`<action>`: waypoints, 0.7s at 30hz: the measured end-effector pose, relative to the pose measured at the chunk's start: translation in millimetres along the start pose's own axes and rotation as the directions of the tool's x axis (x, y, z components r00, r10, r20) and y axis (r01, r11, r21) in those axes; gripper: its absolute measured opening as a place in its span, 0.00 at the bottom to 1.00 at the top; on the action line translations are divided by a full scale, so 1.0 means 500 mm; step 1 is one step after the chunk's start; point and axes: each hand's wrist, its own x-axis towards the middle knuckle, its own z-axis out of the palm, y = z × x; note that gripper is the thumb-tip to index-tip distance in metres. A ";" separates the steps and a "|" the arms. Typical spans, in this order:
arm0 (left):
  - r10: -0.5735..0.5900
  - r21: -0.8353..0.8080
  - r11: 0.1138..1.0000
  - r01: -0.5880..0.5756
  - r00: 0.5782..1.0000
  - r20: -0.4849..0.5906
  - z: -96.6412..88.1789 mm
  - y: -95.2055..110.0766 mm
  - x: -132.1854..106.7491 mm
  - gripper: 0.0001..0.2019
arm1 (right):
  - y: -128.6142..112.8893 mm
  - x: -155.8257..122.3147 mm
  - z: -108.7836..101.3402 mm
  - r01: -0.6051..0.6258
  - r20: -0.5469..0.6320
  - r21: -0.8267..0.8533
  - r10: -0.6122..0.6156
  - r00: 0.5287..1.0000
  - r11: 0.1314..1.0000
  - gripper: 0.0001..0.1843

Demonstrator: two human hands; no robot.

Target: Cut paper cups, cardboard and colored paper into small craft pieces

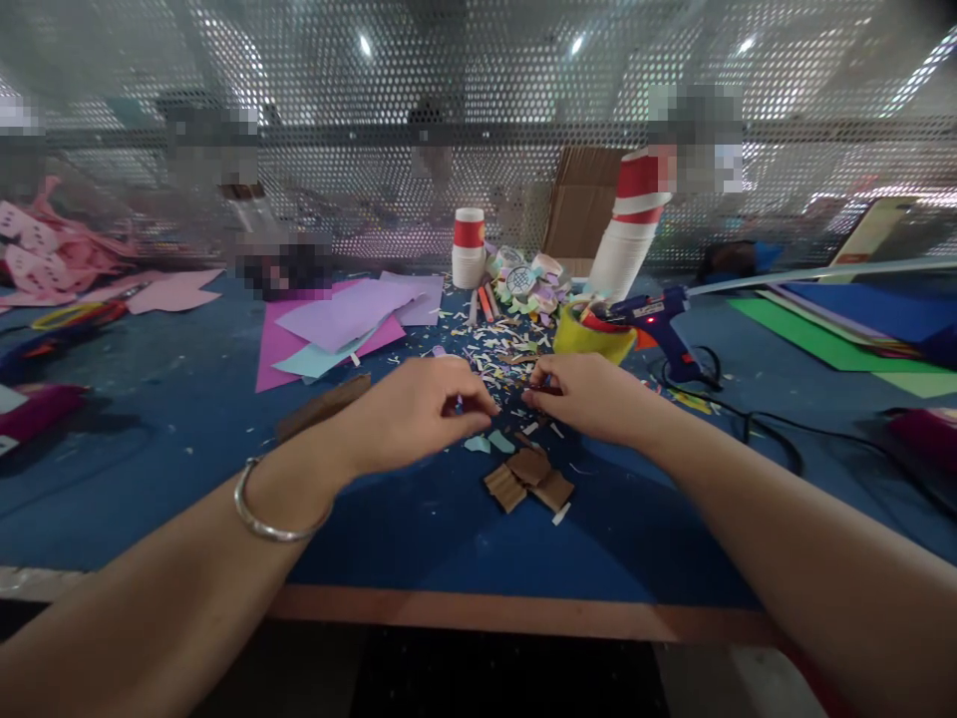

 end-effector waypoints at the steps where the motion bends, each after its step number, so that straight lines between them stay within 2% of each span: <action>1: 0.034 0.044 0.998 -0.037 0.997 0.068 0.006 0.011 -0.004 0.09 | 0.001 -0.001 0.000 -0.006 0.003 -0.011 0.006 1.000 1.000 0.08; 3: 0.057 0.121 0.990 -0.076 0.985 0.161 0.015 0.025 -0.012 0.13 | 0.001 -0.002 -0.002 -0.010 0.015 -0.026 0.010 1.000 1.000 0.08; 5: 0.042 0.190 0.979 -0.080 0.980 0.196 0.017 0.029 -0.020 0.14 | 0.000 -0.004 -0.004 -0.010 0.030 -0.034 0.011 0.999 0.999 0.08; 8: -0.010 0.216 0.976 -0.021 0.990 0.141 0.015 0.023 -0.026 0.13 | -0.002 -0.004 -0.007 -0.004 0.053 -0.056 0.007 0.999 0.998 0.09; 11: -0.063 0.156 0.986 0.056 0.997 0.040 0.015 0.016 -0.027 0.15 | -0.003 -0.004 -0.007 -0.001 0.063 -0.073 0.006 0.998 0.997 0.09; 15: -0.051 0.072 0.996 0.047 0.997 0.059 0.027 0.013 -0.029 0.13 | -0.004 -0.006 -0.004 0.005 0.059 -0.059 -0.002 0.998 0.998 0.09; 17: -0.050 0.157 0.987 0.036 0.995 0.087 0.029 0.013 -0.032 0.13 | -0.004 -0.007 -0.004 0.013 0.057 -0.051 -0.010 0.998 0.999 0.08; 21: -0.108 0.420 0.906 0.049 0.987 0.117 0.016 0.023 -0.031 0.20 | -0.004 -0.007 -0.005 0.004 0.070 -0.052 0.000 0.998 0.999 0.09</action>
